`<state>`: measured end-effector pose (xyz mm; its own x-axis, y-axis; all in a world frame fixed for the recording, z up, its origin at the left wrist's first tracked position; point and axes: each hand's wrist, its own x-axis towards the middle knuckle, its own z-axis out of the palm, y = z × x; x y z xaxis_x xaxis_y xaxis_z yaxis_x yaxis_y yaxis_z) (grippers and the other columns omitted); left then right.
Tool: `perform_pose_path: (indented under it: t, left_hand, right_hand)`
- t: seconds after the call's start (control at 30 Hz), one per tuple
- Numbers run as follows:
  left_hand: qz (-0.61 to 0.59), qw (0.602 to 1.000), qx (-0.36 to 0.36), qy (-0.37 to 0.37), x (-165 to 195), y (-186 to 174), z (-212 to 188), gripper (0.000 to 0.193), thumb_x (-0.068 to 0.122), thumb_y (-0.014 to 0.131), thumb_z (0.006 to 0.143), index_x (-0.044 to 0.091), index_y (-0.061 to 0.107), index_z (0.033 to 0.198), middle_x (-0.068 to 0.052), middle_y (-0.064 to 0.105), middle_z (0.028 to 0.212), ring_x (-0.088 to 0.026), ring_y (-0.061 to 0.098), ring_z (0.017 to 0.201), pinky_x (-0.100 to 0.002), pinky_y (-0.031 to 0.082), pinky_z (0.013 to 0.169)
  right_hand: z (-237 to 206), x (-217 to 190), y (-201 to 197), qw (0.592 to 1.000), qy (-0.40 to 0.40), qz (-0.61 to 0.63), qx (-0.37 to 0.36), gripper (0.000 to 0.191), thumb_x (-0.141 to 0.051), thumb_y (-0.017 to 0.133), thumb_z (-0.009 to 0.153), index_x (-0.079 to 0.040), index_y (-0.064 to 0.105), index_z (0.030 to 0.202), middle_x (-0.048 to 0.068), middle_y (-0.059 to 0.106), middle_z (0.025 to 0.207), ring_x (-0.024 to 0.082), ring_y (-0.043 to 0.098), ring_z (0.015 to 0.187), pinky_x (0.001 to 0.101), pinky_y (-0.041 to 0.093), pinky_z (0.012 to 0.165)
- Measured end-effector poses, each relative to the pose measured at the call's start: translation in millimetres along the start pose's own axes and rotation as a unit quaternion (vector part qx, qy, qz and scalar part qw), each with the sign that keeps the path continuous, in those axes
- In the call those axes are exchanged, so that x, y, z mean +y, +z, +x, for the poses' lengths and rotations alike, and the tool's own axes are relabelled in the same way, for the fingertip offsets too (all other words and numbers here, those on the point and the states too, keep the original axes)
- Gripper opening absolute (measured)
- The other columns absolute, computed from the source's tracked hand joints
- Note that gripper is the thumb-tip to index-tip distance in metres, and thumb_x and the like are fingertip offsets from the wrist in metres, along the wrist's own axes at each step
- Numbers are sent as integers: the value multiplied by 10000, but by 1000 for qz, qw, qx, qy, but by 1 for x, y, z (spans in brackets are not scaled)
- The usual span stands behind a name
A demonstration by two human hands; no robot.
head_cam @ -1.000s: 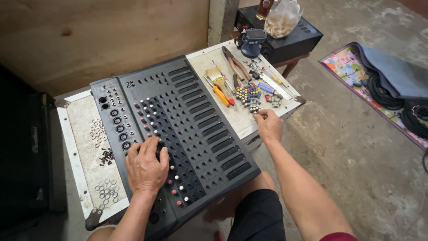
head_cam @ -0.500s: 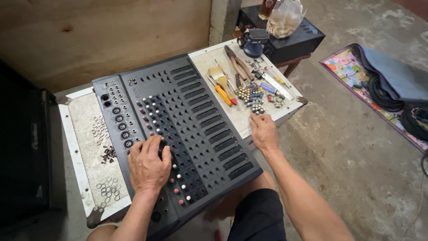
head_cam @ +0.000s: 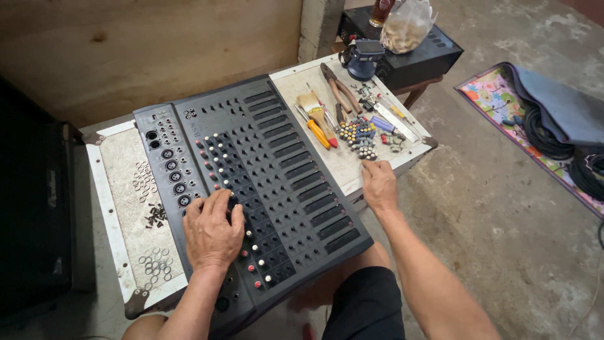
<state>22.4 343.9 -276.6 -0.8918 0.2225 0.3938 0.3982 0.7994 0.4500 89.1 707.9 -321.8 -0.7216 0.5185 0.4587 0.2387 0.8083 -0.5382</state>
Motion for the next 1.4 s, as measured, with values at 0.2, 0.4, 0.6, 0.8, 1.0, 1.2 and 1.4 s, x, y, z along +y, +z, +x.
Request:
perform_pose_path:
  t: [0.2,0.4,0.6,0.8,1.0,1.2,1.4]
  left_hand:
    - [4,1000,10,9,3,-3,1,413,333,686,863,133,706,1224,-5,693,1298,-287,552,1170,-439,412,1049]
    - [-43,999,-3,3,4,-13,2,250,289,677,874,143,694,1076,-48,702,1054,-302,598,1073,-473,470,955]
    - [-49,997,56,17,0,-13,5,303,274,691,841,109,689,1095,-40,700,1137,-299,580,1082,-463,452,940]
    - [-48,997,55,15,-4,-6,3,357,285,701,834,94,697,1136,-24,685,1207,-285,553,1133,-443,435,974]
    - [-53,997,59,13,-3,-7,3,338,278,700,843,95,702,1126,-18,684,1206,-278,556,1128,-439,433,980]
    - [-58,996,60,11,-1,-10,3,339,271,701,835,90,700,1122,-20,684,1198,-280,554,1126,-437,428,979]
    - [-57,997,56,11,-3,-6,0,337,272,706,843,92,699,1128,-29,683,1200,-288,550,1129,-436,429,980]
  right_hand:
    - [-3,10,4,1000,-2,3,-1,246,-139,676,925,-74,752,1150,194,657,1057,362,655,970,434,528,874]
    - [-4,1,11,995,-85,-34,30,244,-164,701,920,-59,749,1135,195,657,1065,361,631,1029,459,510,926]
    - [14,-81,28,995,-53,69,-49,184,-153,683,969,-64,749,1116,164,662,1055,322,648,881,418,529,842]
    - [16,-160,69,959,-223,146,-102,193,-111,708,895,-15,736,1060,163,690,1013,345,657,978,431,525,879]
    - [15,-208,112,955,-281,80,-56,186,-119,777,809,-103,767,995,110,719,1020,349,649,961,448,506,856]
    - [41,-219,132,924,-347,120,-109,202,-115,775,831,-121,755,1032,74,735,1025,328,650,965,430,513,889]
    - [52,-216,139,932,-307,111,-157,113,-182,782,841,-149,793,948,49,745,937,315,646,917,425,502,863]
